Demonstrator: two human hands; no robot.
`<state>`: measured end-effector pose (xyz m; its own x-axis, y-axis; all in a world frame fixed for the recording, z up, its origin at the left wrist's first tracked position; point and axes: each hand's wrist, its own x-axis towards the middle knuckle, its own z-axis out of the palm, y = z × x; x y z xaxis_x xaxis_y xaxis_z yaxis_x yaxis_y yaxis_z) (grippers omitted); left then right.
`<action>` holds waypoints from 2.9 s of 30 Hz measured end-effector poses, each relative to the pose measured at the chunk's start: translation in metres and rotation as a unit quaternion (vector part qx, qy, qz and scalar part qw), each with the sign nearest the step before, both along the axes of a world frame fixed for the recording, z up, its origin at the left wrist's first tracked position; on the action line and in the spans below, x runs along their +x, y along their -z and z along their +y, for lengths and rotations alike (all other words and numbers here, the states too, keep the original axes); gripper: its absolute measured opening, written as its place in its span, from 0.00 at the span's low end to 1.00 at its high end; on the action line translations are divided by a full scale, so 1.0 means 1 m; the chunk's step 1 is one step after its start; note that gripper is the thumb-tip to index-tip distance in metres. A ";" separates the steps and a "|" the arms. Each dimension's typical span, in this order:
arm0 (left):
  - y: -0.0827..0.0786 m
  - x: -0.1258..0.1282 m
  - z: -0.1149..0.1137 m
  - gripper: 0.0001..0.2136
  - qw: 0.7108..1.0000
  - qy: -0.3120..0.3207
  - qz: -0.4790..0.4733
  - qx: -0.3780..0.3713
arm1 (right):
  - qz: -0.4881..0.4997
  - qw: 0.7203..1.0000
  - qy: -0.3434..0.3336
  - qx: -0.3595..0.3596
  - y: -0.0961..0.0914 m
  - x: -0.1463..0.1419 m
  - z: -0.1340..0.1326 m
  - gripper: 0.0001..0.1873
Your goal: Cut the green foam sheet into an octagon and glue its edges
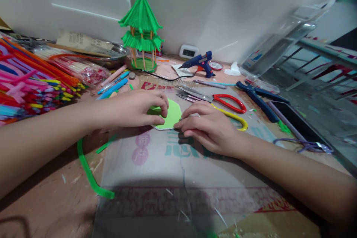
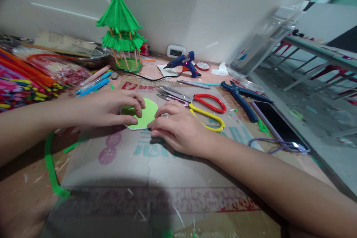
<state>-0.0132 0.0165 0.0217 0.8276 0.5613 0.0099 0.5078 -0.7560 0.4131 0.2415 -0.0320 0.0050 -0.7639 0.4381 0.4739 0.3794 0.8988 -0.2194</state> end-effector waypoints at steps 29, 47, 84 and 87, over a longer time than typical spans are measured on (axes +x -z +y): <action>0.001 -0.001 0.001 0.08 1.000 0.010 0.021 0.004 | -0.049 0.998 0.004 0.048 0.011 -0.002 0.004 0.19; 0.001 0.000 0.000 0.12 0.999 0.020 0.026 0.023 | -0.105 0.992 0.035 0.064 0.008 -0.007 -0.001 0.19; 0.000 -0.003 0.006 0.11 0.998 0.041 -0.014 -0.034 | 0.212 0.951 0.182 -0.136 0.008 0.003 0.012 0.04; 0.000 -0.003 0.006 0.10 0.999 0.037 -0.016 -0.029 | 0.199 0.959 0.159 -0.126 0.007 0.004 0.011 0.06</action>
